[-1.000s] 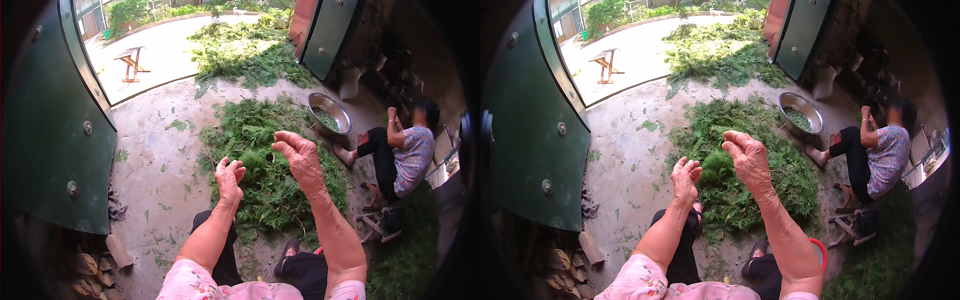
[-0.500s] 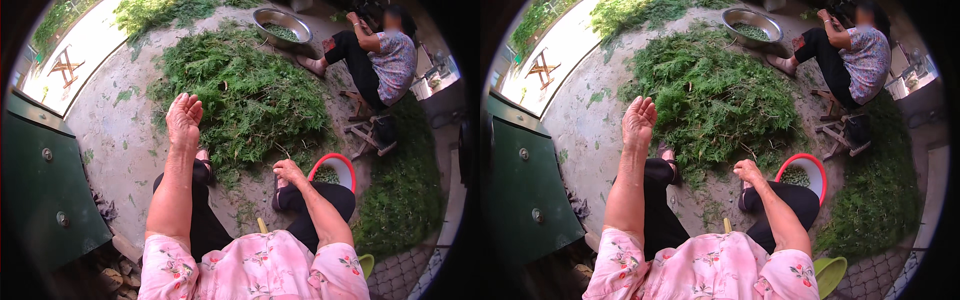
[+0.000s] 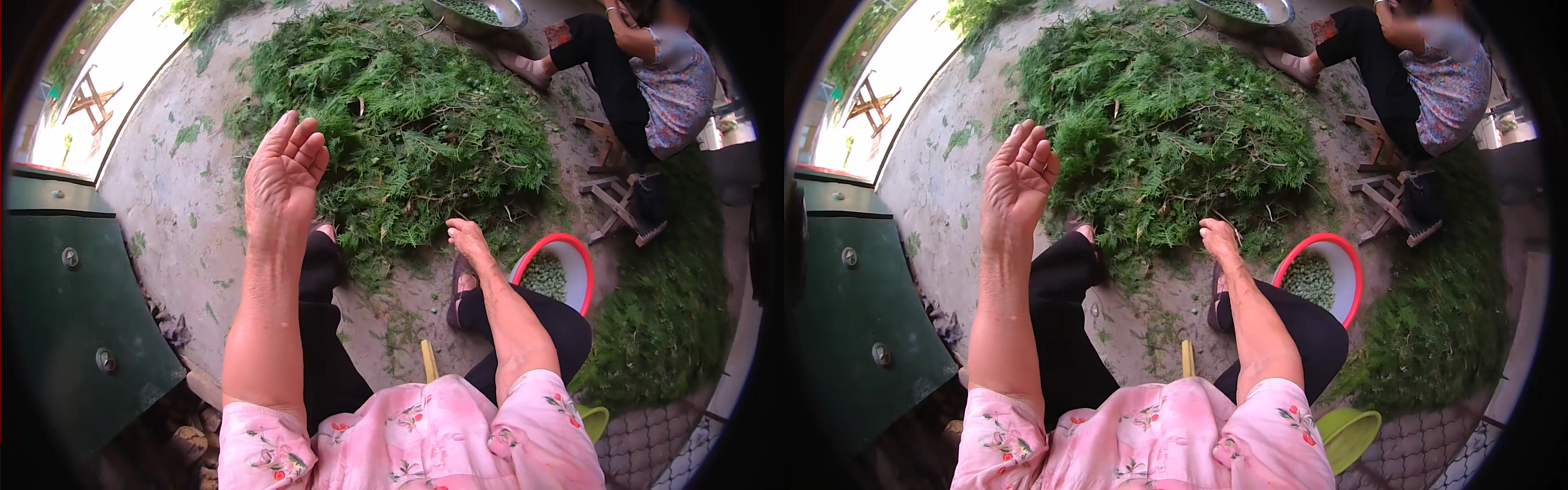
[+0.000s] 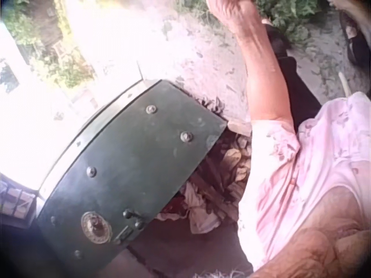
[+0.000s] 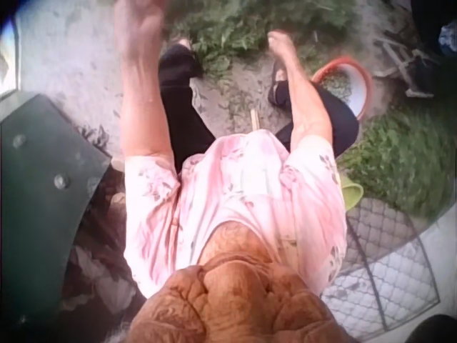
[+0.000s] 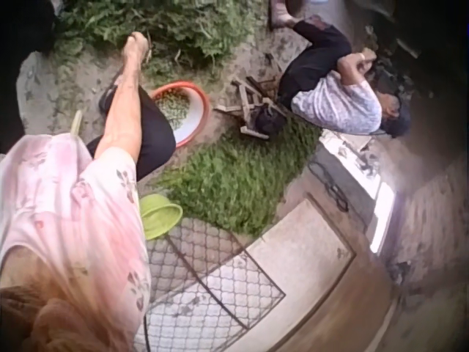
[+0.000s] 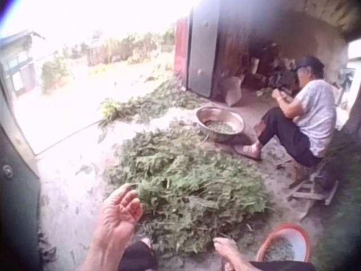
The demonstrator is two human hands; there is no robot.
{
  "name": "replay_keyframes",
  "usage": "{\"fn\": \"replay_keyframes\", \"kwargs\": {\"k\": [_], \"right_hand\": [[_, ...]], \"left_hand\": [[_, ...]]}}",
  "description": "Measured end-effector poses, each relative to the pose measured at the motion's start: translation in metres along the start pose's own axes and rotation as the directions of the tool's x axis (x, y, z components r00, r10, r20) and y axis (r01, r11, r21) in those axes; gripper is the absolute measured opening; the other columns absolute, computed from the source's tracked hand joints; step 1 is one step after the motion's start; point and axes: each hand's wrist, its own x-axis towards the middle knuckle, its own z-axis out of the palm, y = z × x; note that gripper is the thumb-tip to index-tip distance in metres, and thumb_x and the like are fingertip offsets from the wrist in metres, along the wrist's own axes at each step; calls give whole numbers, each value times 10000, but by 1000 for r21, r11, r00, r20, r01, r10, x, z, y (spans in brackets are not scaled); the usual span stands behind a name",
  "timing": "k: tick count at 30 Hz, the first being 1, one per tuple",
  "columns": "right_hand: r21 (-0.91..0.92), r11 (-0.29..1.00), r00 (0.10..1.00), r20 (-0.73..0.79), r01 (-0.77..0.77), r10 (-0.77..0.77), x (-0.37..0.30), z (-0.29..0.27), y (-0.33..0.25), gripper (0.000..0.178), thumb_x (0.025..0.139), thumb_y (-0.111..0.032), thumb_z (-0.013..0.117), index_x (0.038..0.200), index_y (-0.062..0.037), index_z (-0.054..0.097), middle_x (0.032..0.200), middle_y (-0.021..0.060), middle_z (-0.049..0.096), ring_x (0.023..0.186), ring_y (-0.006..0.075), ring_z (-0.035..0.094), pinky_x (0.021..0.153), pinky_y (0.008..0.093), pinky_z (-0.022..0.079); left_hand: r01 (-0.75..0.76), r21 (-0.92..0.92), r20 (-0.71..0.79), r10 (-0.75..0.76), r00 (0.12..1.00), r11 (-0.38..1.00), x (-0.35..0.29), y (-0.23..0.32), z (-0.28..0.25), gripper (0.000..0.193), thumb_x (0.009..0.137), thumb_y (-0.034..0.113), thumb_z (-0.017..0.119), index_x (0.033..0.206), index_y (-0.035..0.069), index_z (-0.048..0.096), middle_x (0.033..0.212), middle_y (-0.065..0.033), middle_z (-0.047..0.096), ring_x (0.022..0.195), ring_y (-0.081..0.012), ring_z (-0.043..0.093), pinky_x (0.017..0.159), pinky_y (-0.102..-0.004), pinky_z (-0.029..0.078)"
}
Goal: The person picks up a branch of cypress by hand, plucks the small green cones from the foliage, and drops them into a red bowl before discarding the bare branch.
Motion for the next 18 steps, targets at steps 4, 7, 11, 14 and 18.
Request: {"fn": "replay_keyframes", "kwargs": {"k": [4,7,11,14,18], "right_hand": [[-256,917,917,-176,308,-357,48,26,6,297,761,-10,542,1056,-5,580,1069,184,588,1012,341,554,883,390,450],[-258,934,932,-199,247,-302,72,37,6,305,766,-9,530,1068,2,573,1106,193,572,1046,334,541,893,383,448],[-381,924,997,-56,34,-60,76,49,-9,233,819,-173,548,1009,-44,588,1048,191,579,974,362,554,810,444,461],[-379,925,995,91,1,36,59,60,-24,245,830,-297,576,879,-68,649,923,171,616,881,357,579,756,454,465],[-195,981,998,60,-20,32,33,60,-29,232,814,-280,581,820,-68,673,792,148,635,762,333,608,695,424,483]], "left_hand": [[-1,15,8,1,1000,1000,-6,7,-2,240,878,113,567,1086,0,528,857,-65,633,690,-132,623,654,-281,530],[1,57,-12,0,1000,998,-9,7,-3,240,878,104,563,1090,-3,526,862,-68,632,690,-129,622,655,-277,530],[12,79,-3,-12,1000,997,-11,7,0,265,871,108,575,1107,-3,525,866,-60,629,688,-128,618,661,-273,528],[7,101,-11,-6,1000,995,-10,4,0,291,867,129,588,1119,3,519,865,-67,625,701,-132,616,651,-266,523],[-3,94,-7,4,1000,996,-12,10,3,293,873,138,581,1127,10,512,875,-77,622,708,-140,618,637,-263,520]]}}
